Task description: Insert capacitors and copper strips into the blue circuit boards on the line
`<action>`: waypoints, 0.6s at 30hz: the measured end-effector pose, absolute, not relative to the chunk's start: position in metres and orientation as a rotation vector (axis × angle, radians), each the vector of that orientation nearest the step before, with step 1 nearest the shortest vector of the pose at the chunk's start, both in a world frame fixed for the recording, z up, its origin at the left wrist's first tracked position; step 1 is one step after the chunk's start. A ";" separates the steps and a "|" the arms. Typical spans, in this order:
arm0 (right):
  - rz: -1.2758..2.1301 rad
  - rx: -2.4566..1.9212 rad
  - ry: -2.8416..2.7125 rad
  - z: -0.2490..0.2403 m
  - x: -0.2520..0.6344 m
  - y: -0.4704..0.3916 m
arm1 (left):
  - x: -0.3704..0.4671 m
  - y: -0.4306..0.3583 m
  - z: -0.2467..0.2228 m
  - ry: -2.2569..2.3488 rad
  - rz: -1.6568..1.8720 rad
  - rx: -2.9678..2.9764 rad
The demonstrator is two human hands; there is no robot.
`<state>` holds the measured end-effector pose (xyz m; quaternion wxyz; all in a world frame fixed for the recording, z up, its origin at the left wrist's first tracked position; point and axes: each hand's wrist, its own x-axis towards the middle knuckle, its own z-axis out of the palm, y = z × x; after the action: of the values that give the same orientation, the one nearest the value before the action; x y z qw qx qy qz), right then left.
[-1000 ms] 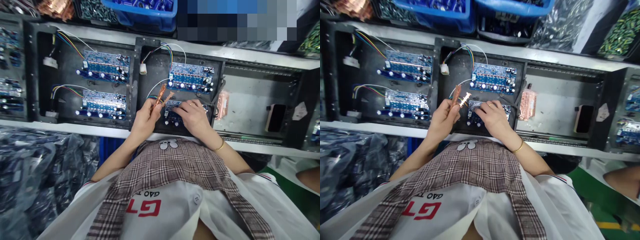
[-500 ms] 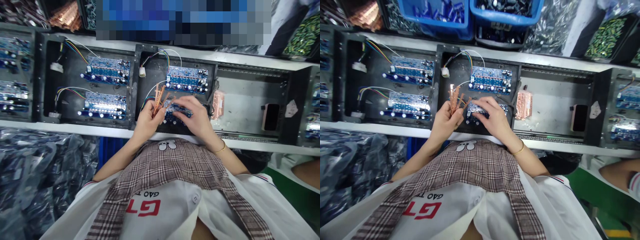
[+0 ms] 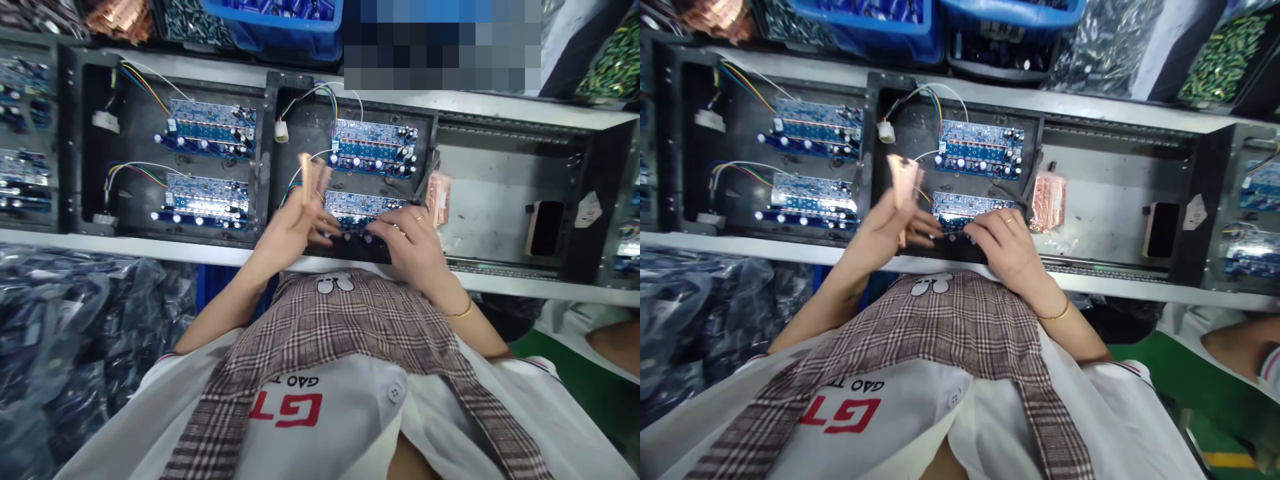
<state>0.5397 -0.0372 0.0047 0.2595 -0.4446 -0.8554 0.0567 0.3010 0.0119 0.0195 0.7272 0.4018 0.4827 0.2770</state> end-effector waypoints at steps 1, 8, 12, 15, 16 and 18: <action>0.146 -1.261 -2.314 -0.004 0.541 -0.039 | 0.297 0.012 0.016 1.181 0.762 1.003; 0.224 -1.337 -2.360 -0.041 0.543 -0.044 | 0.276 0.012 -0.003 1.293 1.067 1.220; 0.260 -1.338 -2.376 -0.044 0.539 -0.042 | 0.278 0.010 -0.013 1.321 1.075 1.179; 0.276 -1.345 -2.424 -0.038 0.537 -0.041 | 0.275 0.011 -0.013 1.490 1.069 1.346; 0.298 -1.346 -2.435 -0.034 0.538 -0.042 | 0.273 0.011 -0.010 1.609 1.022 1.429; 0.377 -1.384 -2.382 -0.024 0.546 -0.044 | 0.268 0.012 -0.002 1.896 0.832 1.591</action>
<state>0.5460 -0.0442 -0.0241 0.1795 -0.4897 -0.8427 0.1333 0.2678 0.0120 -0.0018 0.2622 0.5881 0.7006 0.3075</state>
